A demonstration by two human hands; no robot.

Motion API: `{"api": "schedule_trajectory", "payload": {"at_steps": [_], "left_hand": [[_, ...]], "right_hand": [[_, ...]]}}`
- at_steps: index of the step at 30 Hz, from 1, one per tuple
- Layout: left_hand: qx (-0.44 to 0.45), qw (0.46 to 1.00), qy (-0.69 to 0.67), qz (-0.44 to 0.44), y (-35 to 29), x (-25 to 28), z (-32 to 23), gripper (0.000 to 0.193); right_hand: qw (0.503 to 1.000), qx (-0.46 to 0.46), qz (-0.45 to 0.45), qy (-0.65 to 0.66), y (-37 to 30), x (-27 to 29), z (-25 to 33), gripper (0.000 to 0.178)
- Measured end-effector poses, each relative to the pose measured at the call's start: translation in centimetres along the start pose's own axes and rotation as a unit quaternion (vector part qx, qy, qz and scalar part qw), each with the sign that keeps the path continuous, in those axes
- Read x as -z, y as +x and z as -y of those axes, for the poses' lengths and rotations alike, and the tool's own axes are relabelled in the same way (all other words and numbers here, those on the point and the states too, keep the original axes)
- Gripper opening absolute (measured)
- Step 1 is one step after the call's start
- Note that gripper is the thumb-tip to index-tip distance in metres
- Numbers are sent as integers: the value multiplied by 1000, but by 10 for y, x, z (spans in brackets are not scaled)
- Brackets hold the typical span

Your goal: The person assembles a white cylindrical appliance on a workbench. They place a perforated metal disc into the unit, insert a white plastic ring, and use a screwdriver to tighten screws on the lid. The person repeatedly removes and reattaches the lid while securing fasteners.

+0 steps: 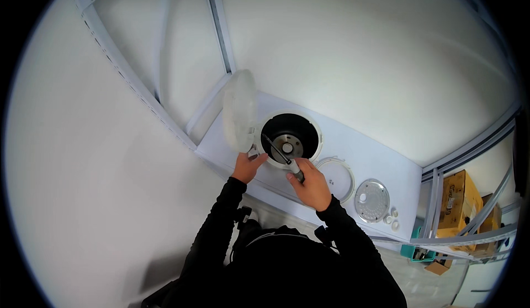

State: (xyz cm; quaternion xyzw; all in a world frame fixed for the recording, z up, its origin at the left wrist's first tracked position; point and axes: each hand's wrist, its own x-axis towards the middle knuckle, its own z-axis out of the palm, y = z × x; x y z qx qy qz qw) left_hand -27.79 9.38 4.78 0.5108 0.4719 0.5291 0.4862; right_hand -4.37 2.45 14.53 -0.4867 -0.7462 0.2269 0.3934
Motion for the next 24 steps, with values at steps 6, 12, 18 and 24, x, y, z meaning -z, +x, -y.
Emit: {"api": "schedule_trajectory", "payload": {"at_steps": [6, 12, 18, 24], "left_hand": [[92, 987, 129, 9, -14, -7, -43, 62], [-131, 981, 143, 22, -23, -8, -70, 53], [-102, 978, 181, 34, -10, 11, -16, 71], [-63, 988, 139, -5, -16, 0, -25, 78]], "right_hand": [[997, -49, 30, 42, 2, -4, 0, 27], [998, -26, -14, 49, 8, -2, -18, 23], [995, -25, -77, 66, 25, -7, -71, 17], [994, 11, -107, -18, 30, -6, -58, 30]]}}
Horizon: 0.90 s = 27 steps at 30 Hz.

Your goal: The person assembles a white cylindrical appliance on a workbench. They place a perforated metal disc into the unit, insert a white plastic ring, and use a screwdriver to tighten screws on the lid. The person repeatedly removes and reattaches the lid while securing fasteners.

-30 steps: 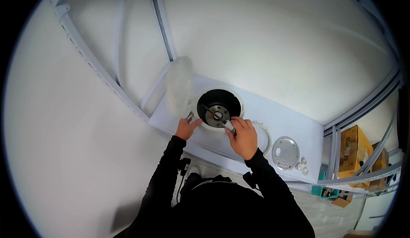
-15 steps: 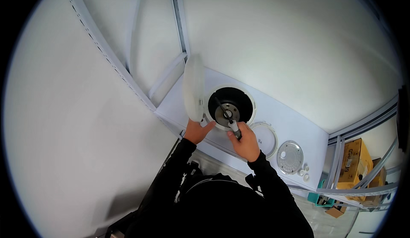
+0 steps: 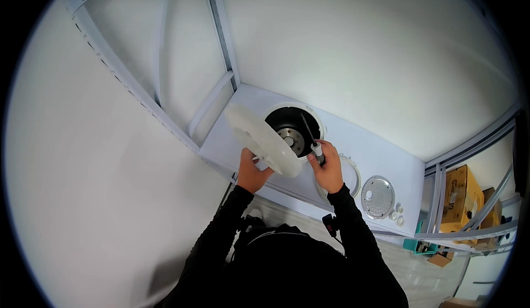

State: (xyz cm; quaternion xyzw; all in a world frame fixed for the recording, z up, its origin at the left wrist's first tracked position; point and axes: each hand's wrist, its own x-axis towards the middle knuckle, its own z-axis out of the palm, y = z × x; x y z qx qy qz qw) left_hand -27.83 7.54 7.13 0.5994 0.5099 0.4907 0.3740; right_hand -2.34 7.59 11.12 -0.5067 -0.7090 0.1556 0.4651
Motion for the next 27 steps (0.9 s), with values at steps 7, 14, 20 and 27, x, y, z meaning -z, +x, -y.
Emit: {"api": "schedule_trajectory", "payload": {"at_steps": [7, 14, 20, 27], "left_hand": [[-6, 999, 45, -20, -11, -5, -10, 80], [-20, 997, 73, -2, -25, -16, -20, 75], [-18, 999, 39, 15, -32, -22, -30, 66], [36, 989, 130, 55, -48, -18, -27, 58]], "right_hand": [[998, -45, -15, 32, -14, 7, 20, 32], [998, -47, -14, 47, -29, 19, 19, 29], [996, -51, -30, 69, -42, 27, 18, 36], [973, -167, -41, 151, -73, 37, 8, 29]]}}
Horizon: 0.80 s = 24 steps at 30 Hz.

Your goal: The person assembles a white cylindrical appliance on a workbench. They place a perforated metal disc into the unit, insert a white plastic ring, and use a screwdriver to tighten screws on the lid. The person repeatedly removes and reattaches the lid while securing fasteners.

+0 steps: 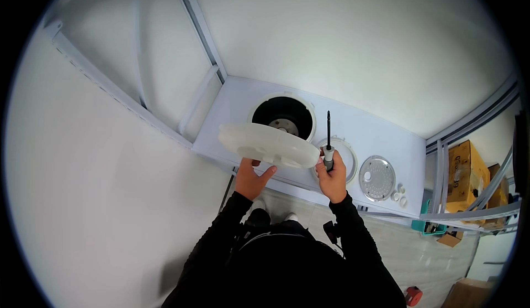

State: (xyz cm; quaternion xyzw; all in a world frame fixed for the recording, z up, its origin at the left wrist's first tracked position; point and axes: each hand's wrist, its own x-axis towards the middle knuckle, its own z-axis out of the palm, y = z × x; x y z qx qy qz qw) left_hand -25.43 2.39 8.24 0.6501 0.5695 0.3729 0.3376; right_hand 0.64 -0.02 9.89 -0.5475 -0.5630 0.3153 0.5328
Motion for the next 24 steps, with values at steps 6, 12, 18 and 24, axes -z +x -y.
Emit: {"api": "schedule_trajectory", "payload": {"at_steps": [6, 12, 18, 24], "left_hand": [[50, 992, 21, 113, 0, 0, 15, 49], [9, 979, 90, 182, 22, 12, 23, 41], [-75, 962, -20, 261, 40, 13, 40, 33], [-89, 924, -97, 360, 44, 22, 53, 33]], "right_hand": [[997, -48, -47, 31, -37, -7, 11, 33], [992, -64, -107, 17, -86, -27, 16, 47], [983, -110, -144, -21, -131, -67, 31, 53], [981, -159, -99, -53, -167, -114, 41, 56]]}}
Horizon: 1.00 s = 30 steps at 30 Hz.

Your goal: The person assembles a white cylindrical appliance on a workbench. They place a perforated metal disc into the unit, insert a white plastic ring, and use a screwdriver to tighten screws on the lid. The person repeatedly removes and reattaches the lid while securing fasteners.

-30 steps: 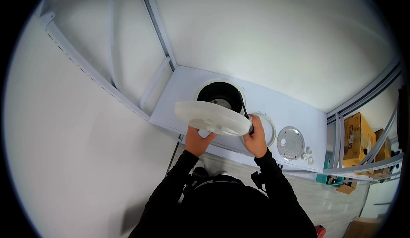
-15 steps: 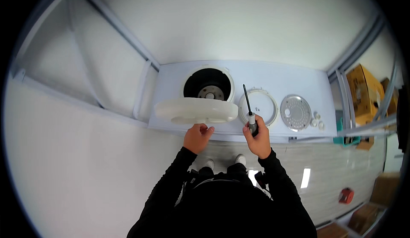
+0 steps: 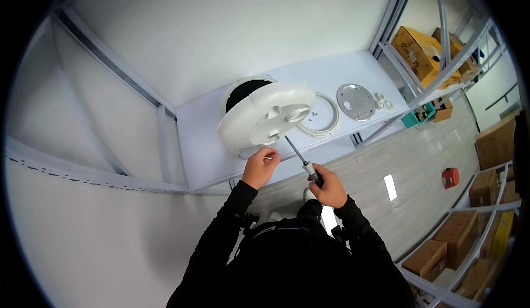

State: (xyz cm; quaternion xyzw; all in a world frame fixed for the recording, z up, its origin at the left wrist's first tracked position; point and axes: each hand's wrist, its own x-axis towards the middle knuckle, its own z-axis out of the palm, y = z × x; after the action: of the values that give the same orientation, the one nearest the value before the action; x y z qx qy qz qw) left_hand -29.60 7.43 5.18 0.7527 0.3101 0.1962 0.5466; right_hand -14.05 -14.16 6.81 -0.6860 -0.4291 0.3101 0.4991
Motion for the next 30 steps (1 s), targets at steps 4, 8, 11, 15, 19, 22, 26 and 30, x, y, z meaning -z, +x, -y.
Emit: {"api": "schedule_trajectory", "payload": {"at_steps": [4, 8, 11, 15, 19, 22, 26, 30], "left_hand": [[22, 982, -172, 75, -10, -2, -10, 36], [31, 958, -254, 127, -16, -5, -15, 41], [10, 956, -258, 141, -23, -7, -17, 43], [3, 966, -219, 134, -25, -4, -14, 46], [2, 968, -225, 114, -21, -4, -11, 45], [-1, 967, -228, 115, -17, -7, -11, 45], [-12, 972, -206, 114, -15, -7, -12, 45], [-5, 970, -213, 118, -13, -4, -13, 46]], "right_hand": [[999, -25, 5, -25, -18, -20, 33, 56], [999, -26, 1, -38, -27, -36, 48, 62], [999, -13, -3, -32, -28, -42, 54, 63], [993, -80, 16, 81, -23, -49, 54, 60], [966, -123, 35, 224, -17, -55, 50, 56], [945, -133, 39, 296, -17, -55, 47, 55], [932, -133, 70, 329, -15, -50, 48, 56], [898, -158, 71, 404, -14, -49, 53, 55]]}}
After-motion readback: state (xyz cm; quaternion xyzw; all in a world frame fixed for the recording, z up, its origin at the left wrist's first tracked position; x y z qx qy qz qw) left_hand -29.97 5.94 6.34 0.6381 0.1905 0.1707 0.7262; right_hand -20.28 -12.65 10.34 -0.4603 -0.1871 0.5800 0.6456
